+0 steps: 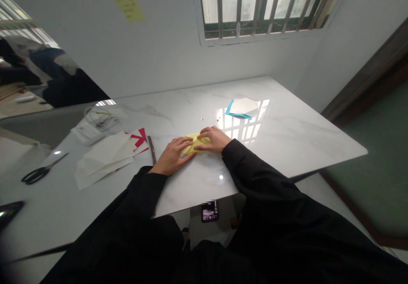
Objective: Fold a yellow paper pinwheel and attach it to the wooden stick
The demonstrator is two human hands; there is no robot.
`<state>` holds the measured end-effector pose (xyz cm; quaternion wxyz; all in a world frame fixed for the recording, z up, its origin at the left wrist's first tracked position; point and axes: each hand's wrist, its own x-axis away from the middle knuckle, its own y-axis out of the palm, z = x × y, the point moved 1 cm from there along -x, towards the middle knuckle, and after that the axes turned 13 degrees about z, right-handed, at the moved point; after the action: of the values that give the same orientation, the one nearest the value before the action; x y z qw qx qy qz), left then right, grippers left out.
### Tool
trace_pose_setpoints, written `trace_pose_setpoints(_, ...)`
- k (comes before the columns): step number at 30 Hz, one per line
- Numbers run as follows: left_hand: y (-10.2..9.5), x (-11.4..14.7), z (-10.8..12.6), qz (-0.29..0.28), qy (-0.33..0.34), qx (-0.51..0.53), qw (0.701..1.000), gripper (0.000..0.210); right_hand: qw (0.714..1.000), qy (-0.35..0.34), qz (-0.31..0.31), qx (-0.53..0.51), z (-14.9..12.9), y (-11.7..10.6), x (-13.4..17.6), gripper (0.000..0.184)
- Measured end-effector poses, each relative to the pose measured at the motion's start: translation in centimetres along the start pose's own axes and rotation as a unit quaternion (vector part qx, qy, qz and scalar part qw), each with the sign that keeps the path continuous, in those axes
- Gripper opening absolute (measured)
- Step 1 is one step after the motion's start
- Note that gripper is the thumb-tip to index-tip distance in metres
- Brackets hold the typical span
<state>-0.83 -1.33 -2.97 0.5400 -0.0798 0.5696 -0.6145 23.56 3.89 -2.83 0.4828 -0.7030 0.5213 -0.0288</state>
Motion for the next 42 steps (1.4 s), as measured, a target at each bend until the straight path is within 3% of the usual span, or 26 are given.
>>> trace_pose_setpoints(10,0.0,-0.2,0.1,0.008,-0.02,0.02,1.0,0.03,1.0,0.004,0.001,-0.001,0.0,0.1,-0.1,0.038)
trace_pose_setpoints(22,0.3,-0.4,0.1,0.028,-0.066,0.021,0.997,0.037,1.0,0.002,0.004,0.0,0.4,0.3,-0.1,0.034)
trace_pose_setpoints(33,0.0,-1.1,0.5,0.042,-0.084,0.045,0.995,0.029,1.0,0.012,0.014,-0.011,0.4,0.3,-0.3,0.02)
trace_pose_setpoints(42,0.6,-1.2,0.6,0.041,-0.072,0.019,0.996,0.04,0.999,0.015,0.03,-0.008,0.6,0.6,-0.2,0.018)
